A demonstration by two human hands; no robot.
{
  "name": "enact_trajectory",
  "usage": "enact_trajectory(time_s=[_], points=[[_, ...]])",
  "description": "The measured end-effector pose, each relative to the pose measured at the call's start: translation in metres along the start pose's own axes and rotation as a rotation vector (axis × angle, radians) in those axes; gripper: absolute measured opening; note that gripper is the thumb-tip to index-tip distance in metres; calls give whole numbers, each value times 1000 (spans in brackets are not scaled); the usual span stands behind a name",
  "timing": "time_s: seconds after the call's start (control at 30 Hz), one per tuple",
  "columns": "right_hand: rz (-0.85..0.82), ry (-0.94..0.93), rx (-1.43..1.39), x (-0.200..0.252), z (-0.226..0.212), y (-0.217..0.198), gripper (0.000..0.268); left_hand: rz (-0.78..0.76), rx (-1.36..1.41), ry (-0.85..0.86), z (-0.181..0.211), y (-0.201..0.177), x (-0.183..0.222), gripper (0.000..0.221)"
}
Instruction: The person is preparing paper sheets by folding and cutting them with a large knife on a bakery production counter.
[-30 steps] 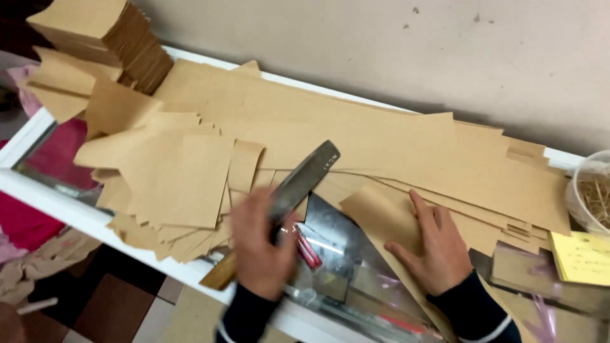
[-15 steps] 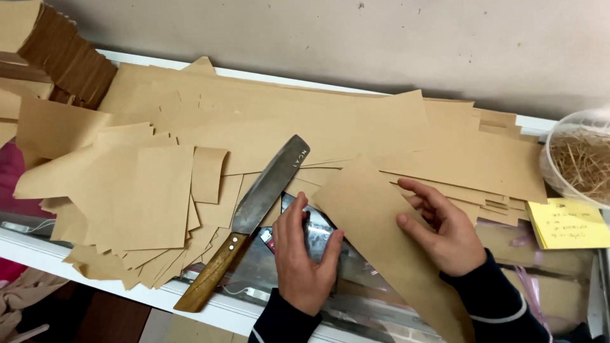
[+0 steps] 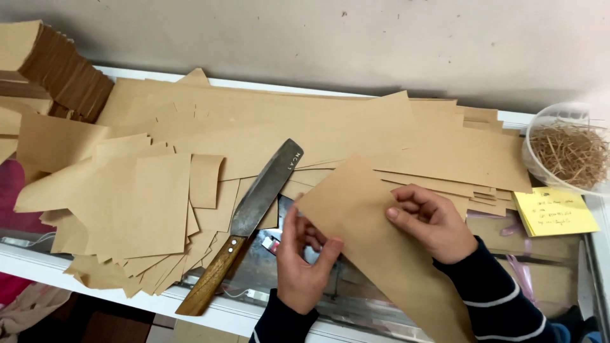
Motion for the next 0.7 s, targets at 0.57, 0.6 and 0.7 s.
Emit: enact_trajectory(time_s=[0.57,0.6,0.7], points=[[-401,440,256,0,-8,-15,26,663,64,-148,-26,-68,-40,33],[-362,470,236,-2,-7,-20,28,706,-27,-80,-25,-78,-42,36],[-229,519,186,-2,-6,-25,30,763,-89,-28,-19,-95,-41,38]])
Point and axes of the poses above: each hand's wrist, its own x-axis away from the middle knuckle, its own y-axis out of the palm, z = x × y, the point moved 2 cm from there along -x, towards the middle knuckle, and after that the axes turned 4 degrees about y, right-handed, at the moved point
